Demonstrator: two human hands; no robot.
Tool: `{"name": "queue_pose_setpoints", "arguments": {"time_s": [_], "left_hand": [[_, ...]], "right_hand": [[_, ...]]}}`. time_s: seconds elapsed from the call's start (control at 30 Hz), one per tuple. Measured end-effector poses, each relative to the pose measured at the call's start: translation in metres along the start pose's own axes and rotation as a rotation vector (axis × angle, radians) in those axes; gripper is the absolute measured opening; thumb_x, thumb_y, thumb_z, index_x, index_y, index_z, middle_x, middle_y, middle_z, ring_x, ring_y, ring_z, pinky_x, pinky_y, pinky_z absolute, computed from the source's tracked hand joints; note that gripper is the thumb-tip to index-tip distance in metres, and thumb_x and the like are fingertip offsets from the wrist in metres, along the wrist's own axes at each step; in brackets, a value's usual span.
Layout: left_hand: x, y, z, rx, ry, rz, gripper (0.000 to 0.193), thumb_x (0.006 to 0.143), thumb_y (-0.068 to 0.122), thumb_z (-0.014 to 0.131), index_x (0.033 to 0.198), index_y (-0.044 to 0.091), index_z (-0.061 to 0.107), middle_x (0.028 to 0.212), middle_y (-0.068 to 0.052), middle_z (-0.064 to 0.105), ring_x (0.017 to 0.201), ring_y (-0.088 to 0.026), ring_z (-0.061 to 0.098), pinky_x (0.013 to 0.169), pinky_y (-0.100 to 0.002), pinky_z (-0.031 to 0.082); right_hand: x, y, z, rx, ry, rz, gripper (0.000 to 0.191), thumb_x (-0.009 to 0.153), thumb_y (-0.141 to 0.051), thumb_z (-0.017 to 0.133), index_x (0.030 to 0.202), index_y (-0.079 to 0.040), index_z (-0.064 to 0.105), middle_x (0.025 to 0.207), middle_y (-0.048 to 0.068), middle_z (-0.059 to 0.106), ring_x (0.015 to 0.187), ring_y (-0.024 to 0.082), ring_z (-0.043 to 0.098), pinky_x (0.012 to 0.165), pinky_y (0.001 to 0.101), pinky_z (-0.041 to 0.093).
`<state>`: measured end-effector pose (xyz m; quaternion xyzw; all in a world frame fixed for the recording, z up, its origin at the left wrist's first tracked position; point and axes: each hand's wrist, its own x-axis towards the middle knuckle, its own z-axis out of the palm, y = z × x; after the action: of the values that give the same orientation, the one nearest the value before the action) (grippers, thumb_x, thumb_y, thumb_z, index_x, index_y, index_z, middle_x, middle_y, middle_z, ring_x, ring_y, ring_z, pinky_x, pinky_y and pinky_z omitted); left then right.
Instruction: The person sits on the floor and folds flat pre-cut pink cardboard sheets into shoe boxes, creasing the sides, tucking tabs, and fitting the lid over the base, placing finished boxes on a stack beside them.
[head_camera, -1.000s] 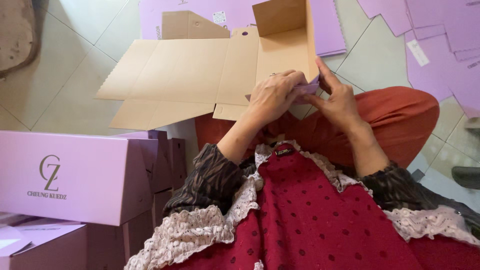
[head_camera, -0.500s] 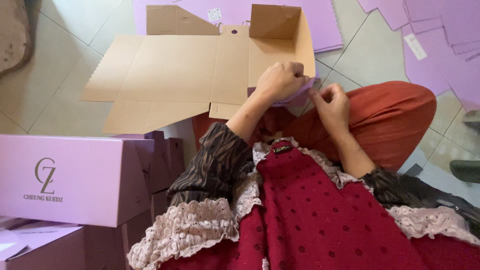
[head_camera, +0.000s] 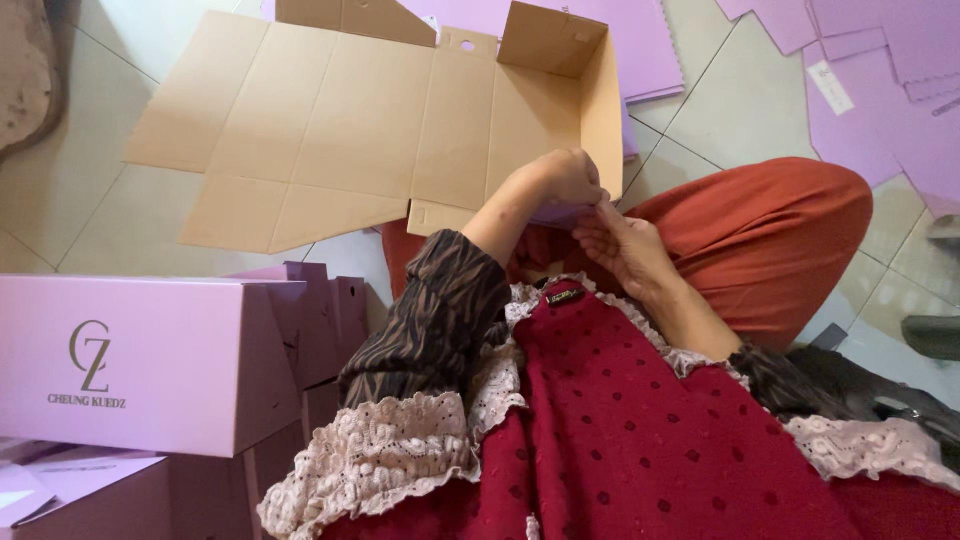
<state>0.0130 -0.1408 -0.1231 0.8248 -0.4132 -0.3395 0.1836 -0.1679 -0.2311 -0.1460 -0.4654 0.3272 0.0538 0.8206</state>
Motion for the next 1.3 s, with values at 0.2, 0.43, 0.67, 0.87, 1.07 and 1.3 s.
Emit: {"name": "queue_pose_setpoints", "arguments": {"time_s": [0.2, 0.43, 0.67, 0.87, 1.07, 1.3], "left_hand": [[0.001, 0.01, -0.021, 0.004, -0.268, -0.029, 0.03, 0.084, 0.038, 0.07, 0.105, 0.019, 0.079, 0.093, -0.005, 0.078, 0.08, -0.02, 0.073, 0.068, -0.038, 0.061], [0.0, 0.014, -0.027, -0.023, -0.224, 0.006, 0.039, 0.083, 0.049, 0.074, 0.102, 0.016, 0.08, 0.085, -0.005, 0.076, 0.075, -0.018, 0.072, 0.066, -0.036, 0.06], [0.005, 0.002, -0.022, -0.044, 0.004, 0.079, 0.033, 0.082, 0.044, 0.072, 0.096, 0.015, 0.08, 0.078, -0.01, 0.075, 0.072, -0.026, 0.072, 0.07, -0.04, 0.056], [0.001, 0.01, -0.02, 0.091, 0.212, 0.166, 0.028, 0.084, 0.032, 0.067, 0.095, 0.01, 0.08, 0.095, -0.018, 0.075, 0.091, -0.035, 0.072, 0.083, -0.045, 0.056], [-0.004, 0.021, -0.023, 0.199, 0.309, 0.053, 0.03, 0.084, 0.029, 0.066, 0.102, 0.007, 0.074, 0.108, -0.021, 0.072, 0.101, -0.038, 0.07, 0.087, -0.047, 0.056], [0.004, 0.005, -0.02, -0.054, 0.39, 0.024, 0.023, 0.087, 0.032, 0.067, 0.097, 0.015, 0.08, 0.103, -0.019, 0.074, 0.1, -0.039, 0.069, 0.091, -0.048, 0.054]], "right_hand": [[0.01, 0.009, -0.014, 0.016, -0.049, -0.036, 0.04, 0.1, -0.04, 0.067, 0.108, -0.001, 0.07, 0.096, 0.009, 0.075, 0.084, 0.014, 0.069, 0.078, 0.0285, 0.056], [0.019, 0.005, -0.019, 0.053, -0.052, -0.079, 0.025, 0.1, -0.027, 0.067, 0.106, -0.004, 0.07, 0.097, 0.01, 0.076, 0.082, 0.013, 0.069, 0.077, 0.028, 0.056], [0.022, -0.01, -0.014, 0.122, -0.047, -0.085, 0.018, 0.098, -0.022, 0.069, 0.103, -0.005, 0.07, 0.093, 0.009, 0.075, 0.08, 0.013, 0.068, 0.076, 0.03, 0.057], [0.017, -0.015, -0.002, 0.241, -0.005, -0.101, 0.014, 0.095, -0.018, 0.073, 0.1, -0.006, 0.071, 0.09, 0.007, 0.073, 0.077, 0.013, 0.065, 0.075, 0.0283, 0.055], [0.009, -0.021, 0.012, 0.316, 0.03, -0.152, 0.014, 0.092, -0.016, 0.073, 0.099, -0.004, 0.071, 0.089, 0.007, 0.074, 0.077, 0.013, 0.066, 0.073, 0.027, 0.055], [-0.001, -0.022, 0.02, 0.365, -0.026, -0.223, 0.007, 0.095, -0.013, 0.07, 0.098, -0.007, 0.071, 0.09, 0.005, 0.074, 0.078, 0.011, 0.068, 0.073, 0.0258, 0.056]]}}
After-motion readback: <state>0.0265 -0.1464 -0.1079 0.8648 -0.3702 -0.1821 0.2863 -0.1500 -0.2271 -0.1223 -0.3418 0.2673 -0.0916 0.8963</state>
